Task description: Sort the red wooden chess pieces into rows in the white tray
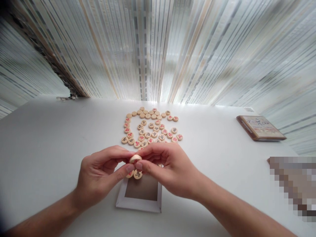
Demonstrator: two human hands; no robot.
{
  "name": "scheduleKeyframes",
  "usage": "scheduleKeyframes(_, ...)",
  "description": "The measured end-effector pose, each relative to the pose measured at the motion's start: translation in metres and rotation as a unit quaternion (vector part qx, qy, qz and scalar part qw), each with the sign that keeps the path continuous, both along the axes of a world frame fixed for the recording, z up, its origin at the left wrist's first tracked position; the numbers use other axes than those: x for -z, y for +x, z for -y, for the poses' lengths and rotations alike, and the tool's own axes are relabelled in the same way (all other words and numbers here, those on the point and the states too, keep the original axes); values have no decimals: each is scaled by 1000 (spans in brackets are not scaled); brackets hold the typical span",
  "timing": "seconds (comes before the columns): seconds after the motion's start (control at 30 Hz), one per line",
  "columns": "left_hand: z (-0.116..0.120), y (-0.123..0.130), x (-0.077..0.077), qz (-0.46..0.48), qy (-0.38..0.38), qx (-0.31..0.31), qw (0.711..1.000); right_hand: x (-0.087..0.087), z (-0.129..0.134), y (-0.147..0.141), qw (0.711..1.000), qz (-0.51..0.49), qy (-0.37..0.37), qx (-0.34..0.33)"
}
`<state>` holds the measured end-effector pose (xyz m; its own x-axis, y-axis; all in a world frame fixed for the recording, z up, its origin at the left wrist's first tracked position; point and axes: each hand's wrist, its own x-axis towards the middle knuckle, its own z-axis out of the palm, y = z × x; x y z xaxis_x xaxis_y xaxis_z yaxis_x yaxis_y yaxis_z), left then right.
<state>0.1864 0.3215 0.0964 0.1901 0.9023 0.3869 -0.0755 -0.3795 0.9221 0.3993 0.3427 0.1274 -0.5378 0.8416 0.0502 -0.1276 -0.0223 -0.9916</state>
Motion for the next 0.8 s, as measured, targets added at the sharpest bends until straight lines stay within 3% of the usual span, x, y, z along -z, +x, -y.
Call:
scheduleKeyframes(0.13, -2, 0, 1, -10, 18, -19, 1000, 1, -1, 2, 995, 56, 81, 32)
scheduleKeyframes(0.3, -4, 0, 3, -19, 43, -35, 998, 1, -3, 2, 966, 97, 228, 72)
scheduleKeyframes(0.4, -3, 0, 3, -22, 43, -38, 998, 2, -2, 2, 960, 97, 249, 82)
scheduleKeyframes(0.53, -2, -1, 5, -20, 26, -44, 998, 4, 0, 2, 971, 77, 203, 96)
scheduleKeyframes(0.8, -3, 0, -4, -4, -32, -65, 997, 6, -2, -1, 998, -20, -18, 60)
